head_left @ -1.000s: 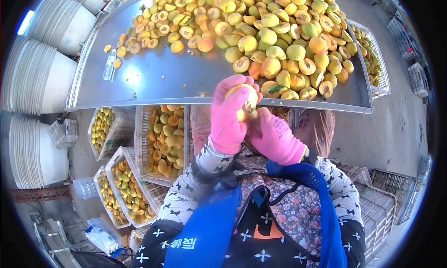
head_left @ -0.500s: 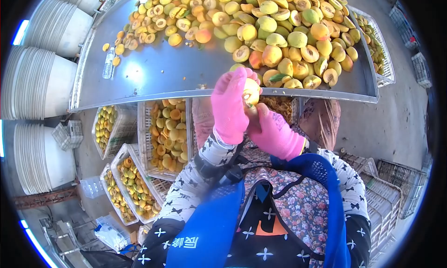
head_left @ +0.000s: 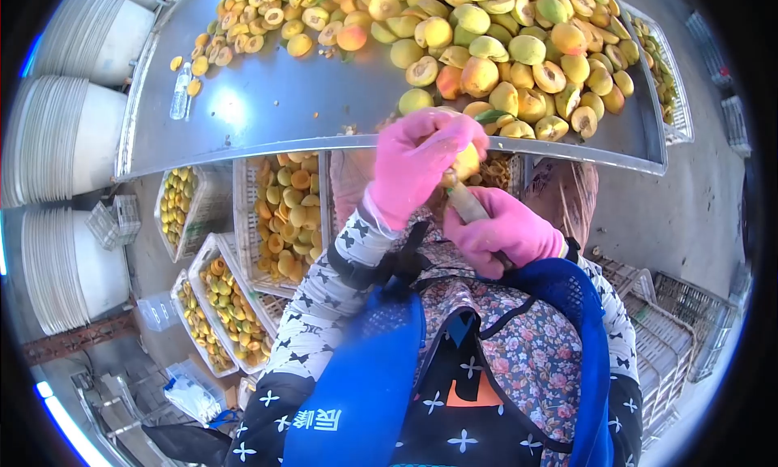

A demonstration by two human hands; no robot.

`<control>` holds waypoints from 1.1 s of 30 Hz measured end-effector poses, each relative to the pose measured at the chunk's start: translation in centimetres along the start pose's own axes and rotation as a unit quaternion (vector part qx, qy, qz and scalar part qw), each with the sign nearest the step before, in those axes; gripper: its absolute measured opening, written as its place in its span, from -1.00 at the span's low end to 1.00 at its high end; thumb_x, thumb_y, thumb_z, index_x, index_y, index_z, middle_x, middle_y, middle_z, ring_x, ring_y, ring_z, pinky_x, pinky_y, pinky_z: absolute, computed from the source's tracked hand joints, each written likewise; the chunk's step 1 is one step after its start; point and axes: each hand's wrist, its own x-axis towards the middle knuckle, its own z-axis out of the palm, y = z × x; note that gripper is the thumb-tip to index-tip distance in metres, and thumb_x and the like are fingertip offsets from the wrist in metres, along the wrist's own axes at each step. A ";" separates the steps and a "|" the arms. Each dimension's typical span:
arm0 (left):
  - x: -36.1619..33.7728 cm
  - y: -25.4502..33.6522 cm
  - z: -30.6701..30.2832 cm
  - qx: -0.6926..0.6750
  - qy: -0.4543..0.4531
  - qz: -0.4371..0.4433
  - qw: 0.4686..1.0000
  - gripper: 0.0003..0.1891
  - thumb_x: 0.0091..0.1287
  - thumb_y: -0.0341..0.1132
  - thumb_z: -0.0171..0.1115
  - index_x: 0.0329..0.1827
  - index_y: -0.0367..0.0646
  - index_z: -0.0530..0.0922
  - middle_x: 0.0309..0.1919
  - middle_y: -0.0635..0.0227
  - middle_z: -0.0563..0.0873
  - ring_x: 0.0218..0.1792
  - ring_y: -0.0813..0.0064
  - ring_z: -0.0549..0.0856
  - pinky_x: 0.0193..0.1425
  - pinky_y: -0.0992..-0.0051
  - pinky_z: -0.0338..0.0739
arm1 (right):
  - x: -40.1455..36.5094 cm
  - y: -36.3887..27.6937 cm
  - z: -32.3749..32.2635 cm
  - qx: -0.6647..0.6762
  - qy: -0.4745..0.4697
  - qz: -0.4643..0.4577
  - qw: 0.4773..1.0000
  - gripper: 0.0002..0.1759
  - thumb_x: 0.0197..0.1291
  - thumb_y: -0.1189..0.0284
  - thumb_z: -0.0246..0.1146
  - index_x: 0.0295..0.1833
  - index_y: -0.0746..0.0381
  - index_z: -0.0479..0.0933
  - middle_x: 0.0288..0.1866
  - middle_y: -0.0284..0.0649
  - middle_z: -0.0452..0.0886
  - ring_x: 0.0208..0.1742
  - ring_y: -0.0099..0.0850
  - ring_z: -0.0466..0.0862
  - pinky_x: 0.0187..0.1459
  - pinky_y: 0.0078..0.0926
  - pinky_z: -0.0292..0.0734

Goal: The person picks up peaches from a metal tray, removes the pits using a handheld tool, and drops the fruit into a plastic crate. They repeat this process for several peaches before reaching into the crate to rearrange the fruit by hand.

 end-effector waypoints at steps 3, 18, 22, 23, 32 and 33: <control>0.6 -3.2 -1.1 -0.044 -0.087 -0.015 0.995 -0.84 0.36 -0.45 0.25 -0.12 -0.37 0.68 -0.23 0.22 0.77 -0.23 0.48 0.73 -0.12 0.50 0.63 | -0.4 0.6 -1.0 -0.030 0.042 0.036 0.998 -0.87 0.04 0.50 0.29 -0.34 0.28 0.46 -0.64 -0.33 0.48 -0.69 -0.55 0.44 -0.63 -0.59 0.25; -16.5 -0.8 -22.0 0.110 0.480 0.106 0.864 -0.76 0.38 -0.37 0.25 0.03 -0.27 0.67 -0.08 0.33 0.76 -0.07 0.55 0.71 0.07 0.56 0.58 | 0.0 9.2 -15.1 -0.620 0.257 -0.016 0.741 -0.78 0.17 0.42 0.35 -0.13 0.26 0.50 -0.57 -0.37 0.49 -0.70 -0.58 0.43 -0.66 -0.58 0.29; -25.6 -6.8 -31.6 0.589 0.462 -0.038 0.662 -0.40 0.34 -0.15 0.35 0.40 -0.22 0.46 0.33 -0.02 0.52 0.32 0.18 0.53 0.41 0.38 0.43 | 0.0 12.0 -23.4 -0.639 0.281 0.030 0.715 -0.72 0.23 0.42 0.34 0.00 0.24 0.47 -0.54 -0.39 0.47 -0.69 -0.58 0.41 -0.70 -0.57 0.26; -25.7 -7.1 -31.7 0.568 0.464 -0.096 0.673 -0.33 0.29 -0.10 0.38 0.43 -0.16 0.43 0.37 -0.02 0.46 0.35 0.11 0.49 0.44 0.31 0.39 | 0.0 12.3 -24.4 -0.625 0.279 0.048 0.728 -0.69 0.24 0.43 0.35 0.04 0.24 0.46 -0.53 -0.40 0.46 -0.68 -0.58 0.41 -0.70 -0.57 0.25; -19.0 -16.0 -35.3 0.744 0.333 -0.051 0.576 -0.19 0.05 0.06 0.48 0.44 0.21 0.41 0.30 0.11 0.50 0.27 0.04 0.54 0.36 0.00 0.40 | 2.2 10.1 -19.0 -0.609 0.242 0.123 0.745 -0.59 0.21 0.28 0.38 0.06 0.22 0.43 -0.50 -0.24 0.49 -0.58 -0.32 0.51 -0.55 -0.38 0.41; -17.9 -17.1 -37.0 0.724 0.357 -0.025 0.590 -0.22 0.05 0.05 0.47 0.41 0.22 0.43 0.25 0.14 0.54 0.23 0.07 0.58 0.32 0.02 0.43 | 3.8 8.6 -13.9 -0.615 0.233 0.127 0.742 -0.57 0.20 0.23 0.38 0.04 0.23 0.44 -0.50 -0.19 0.50 -0.54 -0.21 0.54 -0.48 -0.30 0.45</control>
